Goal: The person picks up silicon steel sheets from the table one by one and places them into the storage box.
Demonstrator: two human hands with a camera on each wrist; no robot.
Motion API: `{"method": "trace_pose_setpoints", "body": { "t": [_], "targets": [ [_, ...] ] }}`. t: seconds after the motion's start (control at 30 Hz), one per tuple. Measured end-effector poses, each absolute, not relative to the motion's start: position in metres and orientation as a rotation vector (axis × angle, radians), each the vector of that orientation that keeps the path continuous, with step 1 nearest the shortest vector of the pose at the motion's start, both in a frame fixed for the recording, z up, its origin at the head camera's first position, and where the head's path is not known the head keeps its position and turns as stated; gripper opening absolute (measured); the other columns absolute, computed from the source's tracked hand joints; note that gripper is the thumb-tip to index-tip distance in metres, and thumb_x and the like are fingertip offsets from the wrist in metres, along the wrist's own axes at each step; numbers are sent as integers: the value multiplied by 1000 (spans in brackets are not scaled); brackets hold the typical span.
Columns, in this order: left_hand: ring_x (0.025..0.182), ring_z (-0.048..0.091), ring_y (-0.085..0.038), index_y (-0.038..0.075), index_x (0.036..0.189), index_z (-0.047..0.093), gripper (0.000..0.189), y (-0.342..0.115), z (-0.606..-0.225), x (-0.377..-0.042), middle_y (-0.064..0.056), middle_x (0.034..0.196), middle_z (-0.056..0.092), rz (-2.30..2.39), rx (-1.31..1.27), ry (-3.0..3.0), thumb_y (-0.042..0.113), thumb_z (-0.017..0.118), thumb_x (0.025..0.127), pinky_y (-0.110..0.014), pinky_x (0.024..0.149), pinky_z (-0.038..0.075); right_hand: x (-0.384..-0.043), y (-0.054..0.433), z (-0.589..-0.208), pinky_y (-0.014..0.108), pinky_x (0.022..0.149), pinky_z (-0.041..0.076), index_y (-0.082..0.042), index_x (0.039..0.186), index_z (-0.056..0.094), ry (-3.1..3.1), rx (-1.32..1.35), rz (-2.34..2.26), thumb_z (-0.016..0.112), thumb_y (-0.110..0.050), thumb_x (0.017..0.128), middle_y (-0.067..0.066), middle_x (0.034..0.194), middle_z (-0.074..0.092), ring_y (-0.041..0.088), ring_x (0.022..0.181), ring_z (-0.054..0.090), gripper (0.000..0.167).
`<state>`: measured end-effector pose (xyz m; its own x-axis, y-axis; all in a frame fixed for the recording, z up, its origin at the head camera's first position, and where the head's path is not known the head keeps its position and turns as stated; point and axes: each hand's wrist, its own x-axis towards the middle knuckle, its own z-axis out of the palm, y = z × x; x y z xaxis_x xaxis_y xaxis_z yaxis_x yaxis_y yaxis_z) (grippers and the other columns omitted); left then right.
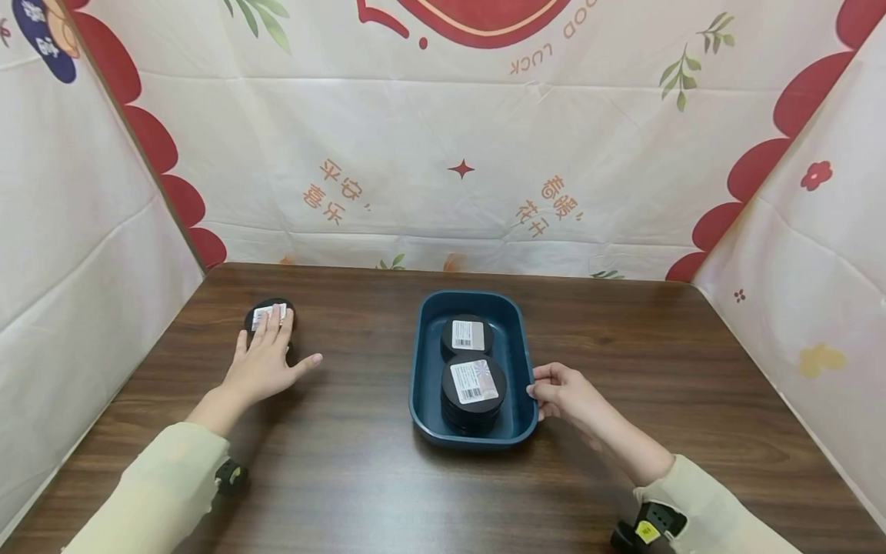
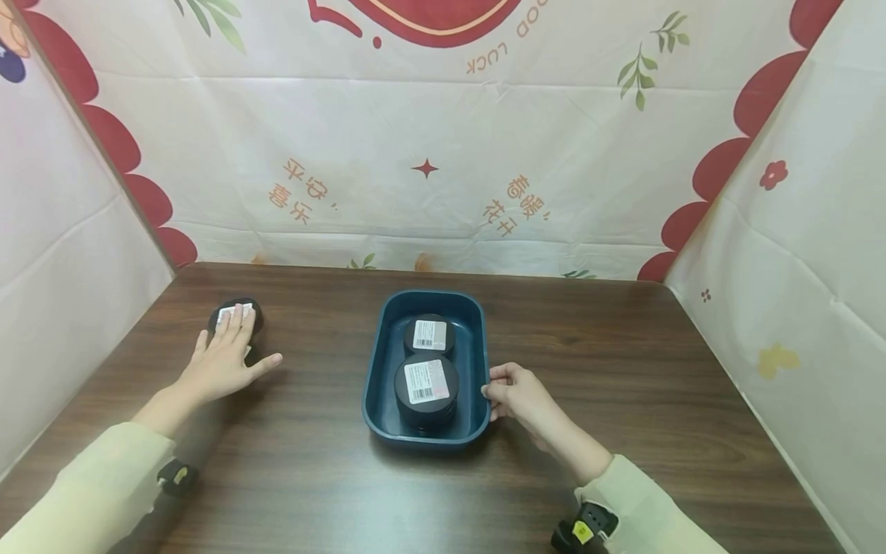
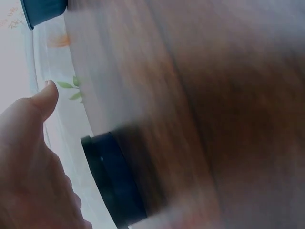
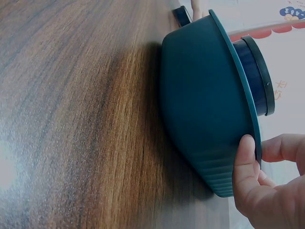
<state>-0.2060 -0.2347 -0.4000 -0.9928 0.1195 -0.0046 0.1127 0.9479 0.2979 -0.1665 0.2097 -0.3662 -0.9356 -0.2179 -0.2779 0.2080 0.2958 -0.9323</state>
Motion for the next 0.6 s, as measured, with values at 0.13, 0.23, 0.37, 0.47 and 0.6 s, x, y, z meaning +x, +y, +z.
{"method": "trace_pose_setpoints", "body": {
  "t": [0.13, 0.23, 0.37, 0.47, 0.6],
  "targets": [
    [139, -8, -41, -5, 145, -7, 103, -241, -401, -205, -26, 151, -8, 503, 137, 3078, 61, 48, 87, -66, 105, -2, -167, 210, -367, 27, 62, 51, 15, 121, 37, 2216, -16, -1678, 50, -5, 89, 16, 95, 53, 17, 69, 54, 40],
    [138, -6, -42, -7, 144, -8, 107, -244, -403, -205, -28, 150, -7, 534, 128, 3106, 60, 51, 86, -66, 105, 1, -167, 210, -367, 27, 62, 51, 15, 120, 37, 2217, -16, -1675, 50, -5, 89, 15, 95, 53, 17, 69, 54, 39],
    [138, -1, -43, -8, 143, -9, 112, -248, -404, -206, -28, 150, -4, 571, 107, 3136, 60, 56, 83, -65, 106, 4, -167, 210, -367, 27, 62, 51, 15, 121, 37, 2217, -19, -1675, 50, -5, 89, 15, 95, 53, 17, 69, 54, 40],
    [138, 1, -44, -7, 143, -10, 115, -254, -404, -205, -29, 150, -4, 593, 65, 3133, 61, 58, 81, -66, 105, 4, -167, 210, -367, 27, 62, 51, 15, 121, 37, 2215, -22, -1674, 50, -5, 89, 16, 95, 52, 17, 70, 54, 40],
    [136, 6, -48, -10, 143, -7, 119, -261, -403, -202, -32, 149, -1, 625, 20, 3102, 62, 62, 77, -67, 104, 7, -167, 210, -366, 27, 62, 51, 15, 121, 37, 2213, -21, -1677, 51, -4, 88, 16, 95, 53, 17, 69, 55, 40]
  ]
}}
